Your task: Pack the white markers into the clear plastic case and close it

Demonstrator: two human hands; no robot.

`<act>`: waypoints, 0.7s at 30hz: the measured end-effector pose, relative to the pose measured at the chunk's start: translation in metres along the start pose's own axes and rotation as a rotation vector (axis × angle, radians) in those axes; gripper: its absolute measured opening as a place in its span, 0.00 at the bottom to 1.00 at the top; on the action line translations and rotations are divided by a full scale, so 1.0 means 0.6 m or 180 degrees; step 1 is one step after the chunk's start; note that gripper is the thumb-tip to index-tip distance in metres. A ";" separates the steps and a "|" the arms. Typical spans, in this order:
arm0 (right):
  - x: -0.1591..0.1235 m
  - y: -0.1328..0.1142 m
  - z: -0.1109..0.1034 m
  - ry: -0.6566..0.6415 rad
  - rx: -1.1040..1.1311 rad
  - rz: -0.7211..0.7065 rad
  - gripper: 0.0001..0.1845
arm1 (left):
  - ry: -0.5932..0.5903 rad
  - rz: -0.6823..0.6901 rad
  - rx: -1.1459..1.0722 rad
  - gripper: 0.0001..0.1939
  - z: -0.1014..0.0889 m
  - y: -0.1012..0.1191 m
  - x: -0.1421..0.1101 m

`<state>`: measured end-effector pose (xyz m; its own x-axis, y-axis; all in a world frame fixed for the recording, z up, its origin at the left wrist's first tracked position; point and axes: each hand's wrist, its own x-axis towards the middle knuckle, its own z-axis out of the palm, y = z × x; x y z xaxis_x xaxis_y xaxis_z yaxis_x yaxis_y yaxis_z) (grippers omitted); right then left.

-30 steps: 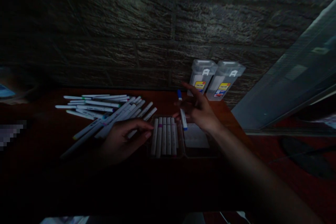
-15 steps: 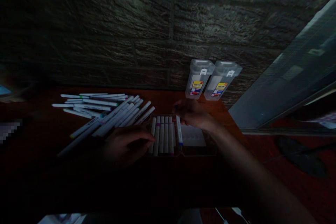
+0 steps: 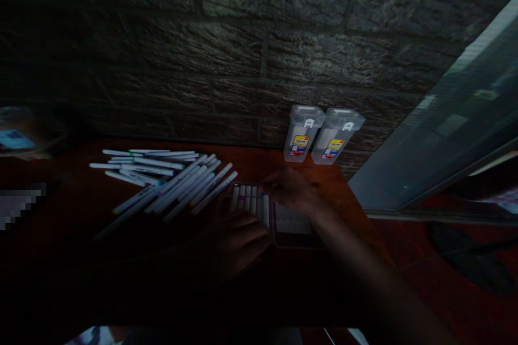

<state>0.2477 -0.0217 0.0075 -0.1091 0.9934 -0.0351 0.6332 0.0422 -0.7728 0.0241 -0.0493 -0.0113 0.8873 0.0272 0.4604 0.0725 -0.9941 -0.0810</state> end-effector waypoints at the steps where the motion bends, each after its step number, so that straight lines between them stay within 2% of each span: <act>1: 0.000 0.000 -0.002 0.0020 -0.0158 -0.0098 0.11 | 0.0024 0.0061 0.0117 0.07 0.003 0.000 0.004; 4: 0.000 0.002 -0.007 0.0036 -0.0258 -0.0242 0.08 | 0.0159 0.0136 0.0247 0.10 0.007 0.002 0.011; 10: 0.002 0.006 -0.011 0.0042 -0.0098 0.0093 0.08 | 0.0309 0.0127 0.0187 0.10 0.013 0.010 0.000; 13: 0.004 0.009 -0.015 0.0057 -0.0215 0.0101 0.10 | 0.0394 0.0144 0.0149 0.10 0.018 0.011 -0.006; 21: 0.004 0.015 -0.015 0.0051 -0.0251 -0.0128 0.09 | 0.0229 0.0045 0.0021 0.10 0.022 0.004 -0.004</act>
<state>0.2604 -0.0178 0.0062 -0.1237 0.9923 0.0056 0.6869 0.0897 -0.7212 0.0282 -0.0503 -0.0242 0.8533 0.0054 0.5213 0.0635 -0.9936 -0.0937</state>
